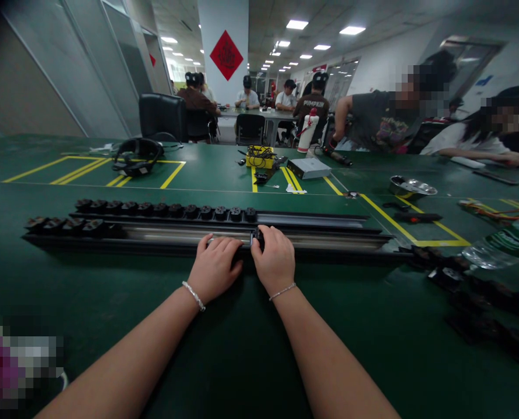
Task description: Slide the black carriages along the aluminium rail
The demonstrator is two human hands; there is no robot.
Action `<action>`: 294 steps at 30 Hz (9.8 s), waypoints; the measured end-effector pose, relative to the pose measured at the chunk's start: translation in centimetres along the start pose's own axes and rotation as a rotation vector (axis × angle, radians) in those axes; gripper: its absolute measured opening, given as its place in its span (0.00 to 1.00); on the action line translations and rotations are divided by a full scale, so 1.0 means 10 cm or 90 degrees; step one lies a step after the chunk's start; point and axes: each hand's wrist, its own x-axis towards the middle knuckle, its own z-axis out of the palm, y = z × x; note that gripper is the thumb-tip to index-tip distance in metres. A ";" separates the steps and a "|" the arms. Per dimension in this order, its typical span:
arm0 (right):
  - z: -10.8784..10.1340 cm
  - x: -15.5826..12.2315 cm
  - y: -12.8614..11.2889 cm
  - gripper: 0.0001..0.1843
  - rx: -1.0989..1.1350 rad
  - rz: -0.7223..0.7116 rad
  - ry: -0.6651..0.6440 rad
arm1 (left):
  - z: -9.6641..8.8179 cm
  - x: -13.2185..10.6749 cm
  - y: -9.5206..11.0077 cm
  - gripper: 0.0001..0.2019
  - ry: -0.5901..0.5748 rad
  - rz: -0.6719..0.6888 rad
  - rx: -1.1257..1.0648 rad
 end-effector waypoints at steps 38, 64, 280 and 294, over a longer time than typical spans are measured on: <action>-0.02 0.00 0.00 0.16 -0.027 -0.005 0.007 | 0.08 -0.01 -0.04 0.22 0.019 -0.051 0.029; 0.01 0.00 0.04 0.15 -0.027 0.018 0.015 | 0.05 0.00 -0.03 0.19 0.005 -0.062 0.039; 0.00 0.02 0.13 0.19 -0.073 0.090 0.069 | 0.03 0.01 -0.03 0.17 0.001 -0.071 0.026; -0.01 0.02 0.13 0.20 -0.067 0.093 0.061 | 0.04 0.00 -0.04 0.17 0.009 -0.067 0.028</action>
